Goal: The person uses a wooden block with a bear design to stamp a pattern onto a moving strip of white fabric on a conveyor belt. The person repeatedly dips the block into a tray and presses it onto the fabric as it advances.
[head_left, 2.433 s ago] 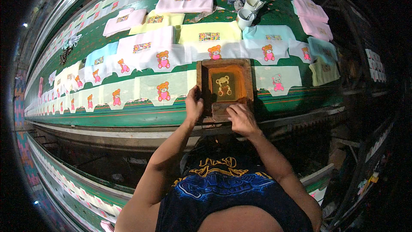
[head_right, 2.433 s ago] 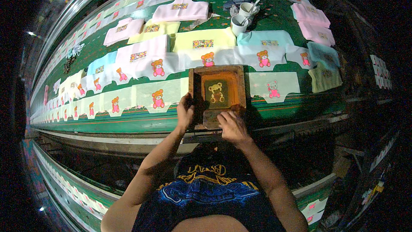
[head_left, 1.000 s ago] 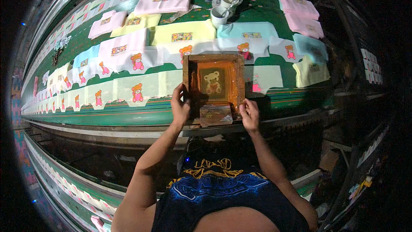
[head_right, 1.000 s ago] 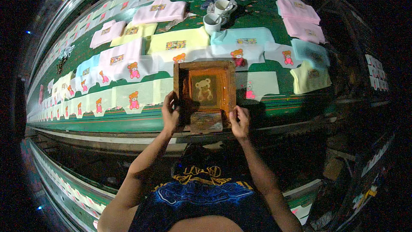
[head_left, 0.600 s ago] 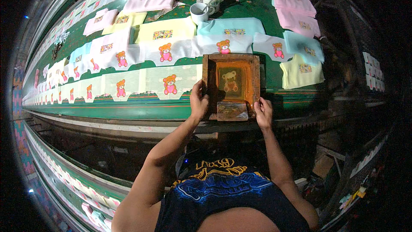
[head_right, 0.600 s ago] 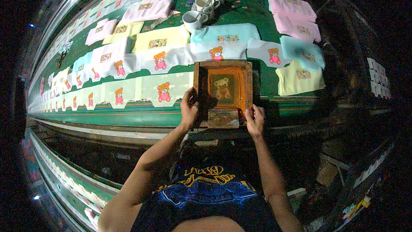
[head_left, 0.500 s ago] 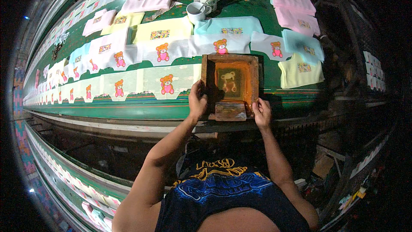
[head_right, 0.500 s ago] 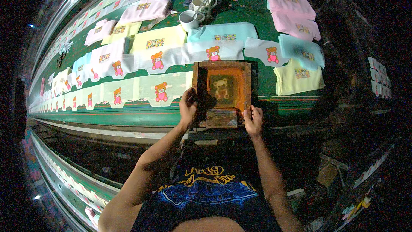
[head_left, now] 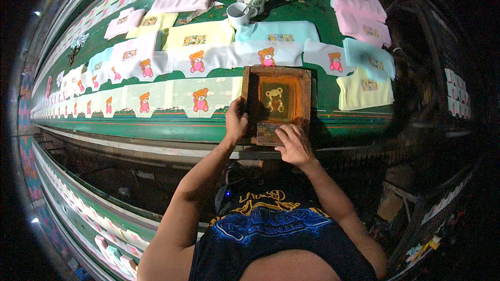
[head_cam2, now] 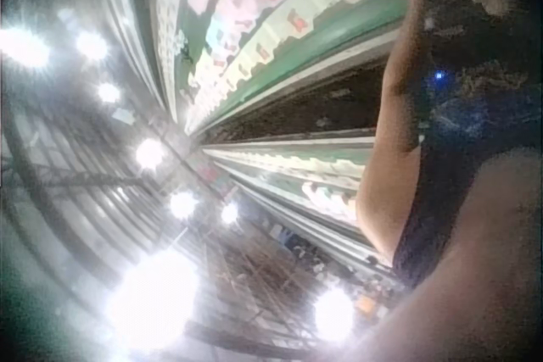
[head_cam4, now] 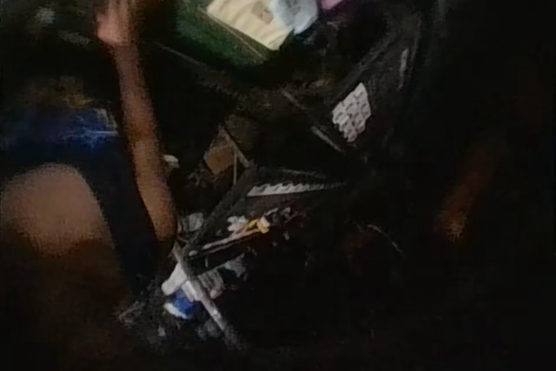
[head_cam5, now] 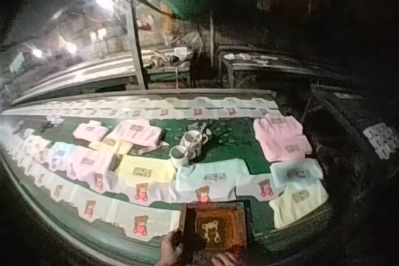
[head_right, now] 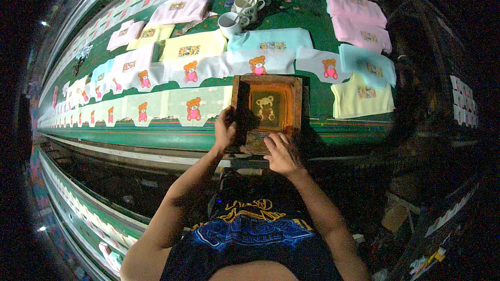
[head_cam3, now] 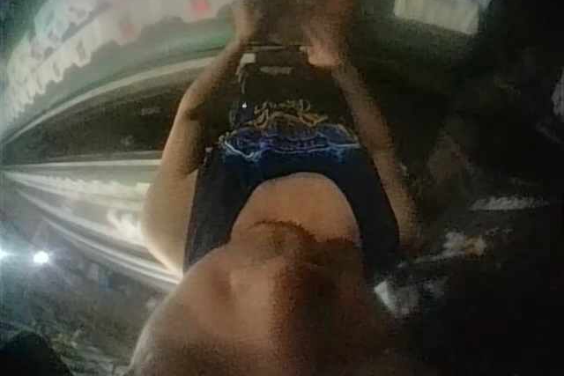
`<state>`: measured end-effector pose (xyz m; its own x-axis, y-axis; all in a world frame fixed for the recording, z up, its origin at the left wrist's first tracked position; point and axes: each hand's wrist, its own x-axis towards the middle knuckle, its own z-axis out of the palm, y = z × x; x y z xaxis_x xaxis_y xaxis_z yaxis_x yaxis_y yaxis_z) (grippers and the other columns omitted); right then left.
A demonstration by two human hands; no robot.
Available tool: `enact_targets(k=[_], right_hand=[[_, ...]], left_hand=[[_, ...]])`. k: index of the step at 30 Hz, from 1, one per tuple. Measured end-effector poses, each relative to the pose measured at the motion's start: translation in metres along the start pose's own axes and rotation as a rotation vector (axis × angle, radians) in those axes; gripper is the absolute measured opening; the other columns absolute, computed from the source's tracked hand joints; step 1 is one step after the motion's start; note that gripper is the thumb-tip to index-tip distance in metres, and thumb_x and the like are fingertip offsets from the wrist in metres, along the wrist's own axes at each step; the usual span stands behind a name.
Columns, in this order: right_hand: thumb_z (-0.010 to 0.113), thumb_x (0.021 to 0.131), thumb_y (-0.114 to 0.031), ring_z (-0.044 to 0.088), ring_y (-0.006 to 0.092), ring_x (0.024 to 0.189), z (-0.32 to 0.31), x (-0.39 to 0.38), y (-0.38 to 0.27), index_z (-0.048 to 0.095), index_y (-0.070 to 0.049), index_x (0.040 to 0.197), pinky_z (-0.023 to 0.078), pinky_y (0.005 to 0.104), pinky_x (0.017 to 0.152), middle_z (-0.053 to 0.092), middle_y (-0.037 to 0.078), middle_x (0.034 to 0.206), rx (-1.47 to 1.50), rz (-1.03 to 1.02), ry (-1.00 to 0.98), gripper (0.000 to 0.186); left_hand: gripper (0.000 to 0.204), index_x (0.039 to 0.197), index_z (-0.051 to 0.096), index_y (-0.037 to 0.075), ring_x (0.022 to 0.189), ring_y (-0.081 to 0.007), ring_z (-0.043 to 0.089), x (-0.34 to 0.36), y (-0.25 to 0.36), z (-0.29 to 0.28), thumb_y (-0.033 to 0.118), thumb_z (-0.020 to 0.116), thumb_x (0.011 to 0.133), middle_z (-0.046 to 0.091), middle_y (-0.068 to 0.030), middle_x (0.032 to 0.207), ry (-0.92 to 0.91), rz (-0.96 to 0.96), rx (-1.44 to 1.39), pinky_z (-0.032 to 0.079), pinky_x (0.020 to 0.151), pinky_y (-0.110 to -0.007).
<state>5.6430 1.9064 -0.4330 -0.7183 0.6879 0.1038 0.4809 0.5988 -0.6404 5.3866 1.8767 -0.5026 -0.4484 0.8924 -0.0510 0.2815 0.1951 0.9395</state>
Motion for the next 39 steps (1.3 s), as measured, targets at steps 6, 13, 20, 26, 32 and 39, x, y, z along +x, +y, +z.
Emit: enact_targets(k=[6, 13, 20, 26, 32, 39], right_hand=[[0.072, 0.077, -0.002, 0.061, 0.0364, 0.106, 0.007, 0.026, 0.003, 0.065, 0.002, 0.110, 0.050, 0.0455, 0.092, 0.066, 0.016, 0.112, -0.077, 0.023, 0.070, 0.034], [0.070, 0.081, -0.003, 0.063, 0.0397, 0.100, -0.018, 0.084, 0.035, 0.068, 0.002, 0.101, 0.050, 0.0485, 0.088, 0.067, 0.019, 0.101, 0.028, 0.038, -0.013, 0.022], [0.067, 0.077, 0.005, 0.060, 0.0409, 0.099, -0.001, 0.133, 0.071, 0.067, 0.006, 0.104, 0.050, 0.0486, 0.086, 0.065, 0.021, 0.105, -0.018, -0.029, 0.218, 0.027], [0.061, 0.075, 0.009, 0.057, 0.0419, 0.105, 0.041, 0.022, 0.031, 0.065, 0.005, 0.106, 0.049, 0.0487, 0.093, 0.063, 0.020, 0.112, -0.071, -0.054, 0.220, 0.031], [0.077, 0.078, -0.011, 0.057, 0.0401, 0.119, 0.005, -0.014, 0.000, 0.064, 0.006, 0.119, 0.046, 0.0462, 0.104, 0.063, 0.021, 0.121, 0.231, 0.103, 0.087, 0.046], [0.062, 0.098, -0.040, 0.055, 0.0379, 0.117, 0.035, -0.016, 0.066, 0.059, 0.009, 0.123, 0.042, 0.0447, 0.102, 0.057, 0.023, 0.126, 0.369, 0.823, 0.360, 0.055]], left_hand=[[0.062, 0.136, 0.048, -0.008, 0.125, -0.0336, 0.057, 0.001, -0.006, 0.003, -0.012, 0.057, 0.075, 0.059, -0.0231, 0.130, 0.006, 0.015, 0.038, 0.043, 0.110, -0.038], [0.063, 0.136, 0.048, -0.008, 0.122, -0.0435, 0.056, 0.003, -0.015, 0.004, -0.008, 0.058, 0.074, 0.057, -0.0280, 0.128, 0.041, 0.149, 0.074, 0.043, 0.108, -0.042], [0.064, 0.139, 0.045, -0.008, 0.127, -0.0281, 0.056, 0.003, -0.009, 0.004, -0.015, 0.054, 0.077, 0.058, -0.0199, 0.130, 0.010, 0.120, 0.156, 0.043, 0.110, -0.036], [0.064, 0.137, 0.047, -0.009, 0.126, -0.0373, 0.056, 0.000, -0.010, 0.003, -0.011, 0.057, 0.074, 0.057, -0.0254, 0.131, 0.022, 0.056, 0.002, 0.043, 0.110, -0.039], [0.064, 0.138, 0.046, -0.008, 0.127, -0.0349, 0.056, 0.002, 0.007, 0.004, -0.012, 0.059, 0.075, 0.058, -0.0246, 0.131, -0.006, 0.031, 0.065, 0.043, 0.109, -0.038], [0.063, 0.138, 0.049, -0.003, 0.120, -0.0355, 0.061, 0.001, 0.000, -0.001, -0.010, 0.058, 0.075, 0.061, -0.0236, 0.127, 0.030, 0.139, 0.045, 0.047, 0.105, -0.039]])
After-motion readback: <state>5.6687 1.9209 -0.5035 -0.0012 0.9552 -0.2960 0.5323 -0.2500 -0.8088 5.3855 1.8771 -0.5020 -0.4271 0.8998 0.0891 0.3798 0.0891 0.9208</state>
